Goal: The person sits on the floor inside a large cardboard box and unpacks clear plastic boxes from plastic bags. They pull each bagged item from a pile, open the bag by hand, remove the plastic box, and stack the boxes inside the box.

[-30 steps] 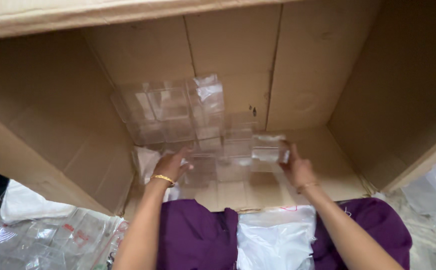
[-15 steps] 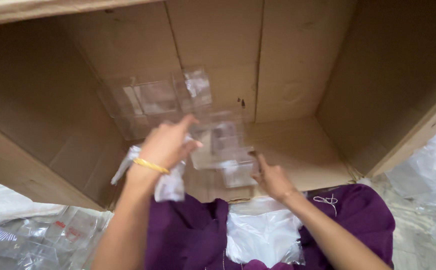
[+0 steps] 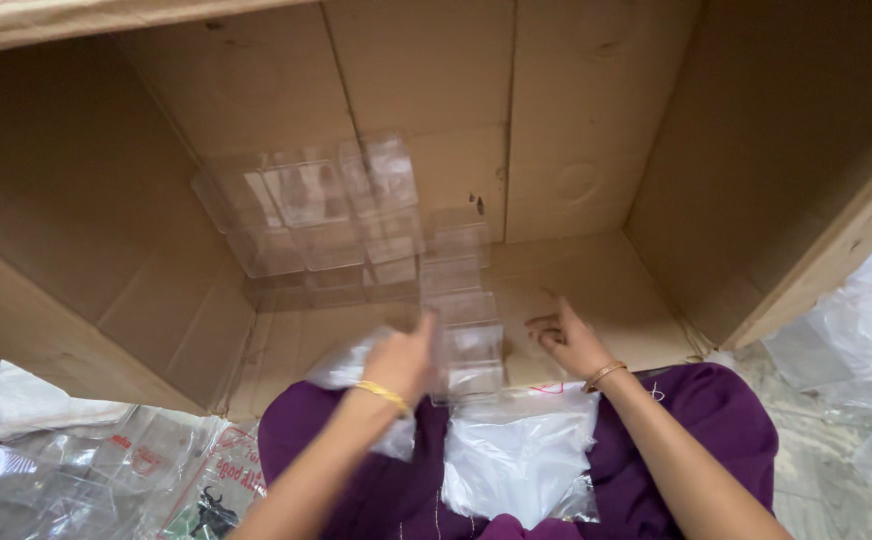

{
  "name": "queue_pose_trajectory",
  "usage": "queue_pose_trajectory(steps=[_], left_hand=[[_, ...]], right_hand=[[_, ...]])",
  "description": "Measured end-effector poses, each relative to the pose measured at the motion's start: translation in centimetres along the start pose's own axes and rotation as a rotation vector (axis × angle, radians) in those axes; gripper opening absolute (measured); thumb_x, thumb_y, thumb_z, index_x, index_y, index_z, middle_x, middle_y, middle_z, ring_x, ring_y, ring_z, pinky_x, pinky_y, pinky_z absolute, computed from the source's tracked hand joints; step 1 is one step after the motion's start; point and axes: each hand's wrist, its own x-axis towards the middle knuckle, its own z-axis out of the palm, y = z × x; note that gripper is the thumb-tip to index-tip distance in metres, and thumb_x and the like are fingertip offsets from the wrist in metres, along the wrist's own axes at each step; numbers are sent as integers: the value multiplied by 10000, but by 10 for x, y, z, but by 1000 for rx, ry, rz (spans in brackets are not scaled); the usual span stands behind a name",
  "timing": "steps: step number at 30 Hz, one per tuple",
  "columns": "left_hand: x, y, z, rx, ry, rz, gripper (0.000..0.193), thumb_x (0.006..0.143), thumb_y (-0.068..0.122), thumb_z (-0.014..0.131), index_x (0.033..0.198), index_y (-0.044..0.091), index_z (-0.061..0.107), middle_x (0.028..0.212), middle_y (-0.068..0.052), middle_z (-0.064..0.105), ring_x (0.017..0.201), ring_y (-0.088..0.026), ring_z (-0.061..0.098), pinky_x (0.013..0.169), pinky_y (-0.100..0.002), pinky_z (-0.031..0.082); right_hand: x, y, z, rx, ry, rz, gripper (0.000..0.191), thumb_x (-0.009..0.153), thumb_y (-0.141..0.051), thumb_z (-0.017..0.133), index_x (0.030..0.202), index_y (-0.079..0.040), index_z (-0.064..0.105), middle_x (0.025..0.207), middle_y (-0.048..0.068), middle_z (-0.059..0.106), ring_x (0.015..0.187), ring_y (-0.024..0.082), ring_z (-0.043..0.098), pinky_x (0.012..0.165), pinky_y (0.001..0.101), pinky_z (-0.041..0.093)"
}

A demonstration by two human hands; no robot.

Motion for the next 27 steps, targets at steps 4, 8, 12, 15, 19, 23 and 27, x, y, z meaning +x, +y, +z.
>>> queue_pose_trajectory(steps=[4, 8, 12, 15, 19, 23, 27], left_hand=[[-43, -68, -77, 131, 82, -106, 540, 838, 440, 735, 1252, 121, 601, 872, -223, 744, 894, -418, 720, 787, -533, 554], [-142, -110, -114, 650, -455, -307, 319, 928, 417, 674, 1140, 188, 742, 1156, -101, 732, 1113, -284, 704, 959, -426, 572], [-198, -72, -67, 131, -942, 181, 342, 835, 331, 757, 1173, 274, 754, 1155, -24, 754, 1083, -243, 694, 955, -389, 529], [-163, -49, -47, -387, -458, 580, 376, 887, 324, 738, 1213, 136, 731, 1107, -66, 790, 960, -228, 764, 834, -369, 593], [-82, -10, -3, -1376, -197, 161, 336, 1043, 321, 579, 1205, 34, 640, 1018, -109, 749, 762, -135, 652, 568, -271, 527], [-26, -5, 37, -1611, -75, -237, 303, 1019, 318, 548, 1166, 67, 630, 903, -134, 747, 701, -174, 670, 613, -314, 559], [-1, -11, 64, -1651, 52, -107, 338, 1050, 294, 559, 1128, -15, 672, 916, -157, 735, 775, -186, 710, 706, -321, 586]], right_hand=[[0, -12, -9, -51, 72, 20, 743, 873, -128, 676, 1528, -127, 325, 1201, 136, 736, 1015, 221, 748, 852, 347, 617], [2, -25, -14, -142, 90, -6, 751, 882, -258, 717, 1530, -115, 366, 1218, 158, 713, 1072, 245, 728, 890, 373, 596], [0, -45, -14, -149, 90, -53, 744, 894, -307, 731, 1518, -94, 388, 1266, 180, 686, 1178, 276, 684, 961, 396, 559], [-5, -74, -17, -223, 50, -159, 713, 916, -331, 728, 1510, -93, 413, 1257, 189, 703, 1193, 295, 674, 1002, 407, 535], [-23, -115, -22, 43, 58, -136, 568, 946, -270, 687, 1455, -103, 498, 1241, 104, 688, 1146, 187, 675, 864, 370, 606], [-45, -146, -20, 211, -4, -93, 405, 1029, -253, 628, 1399, -97, 581, 1253, 40, 711, 1171, 126, 683, 924, 306, 586], [-55, -163, 3, 354, -72, -66, 386, 1042, -258, 613, 1386, -84, 597, 1262, 38, 709, 1187, 118, 675, 938, 286, 569]])
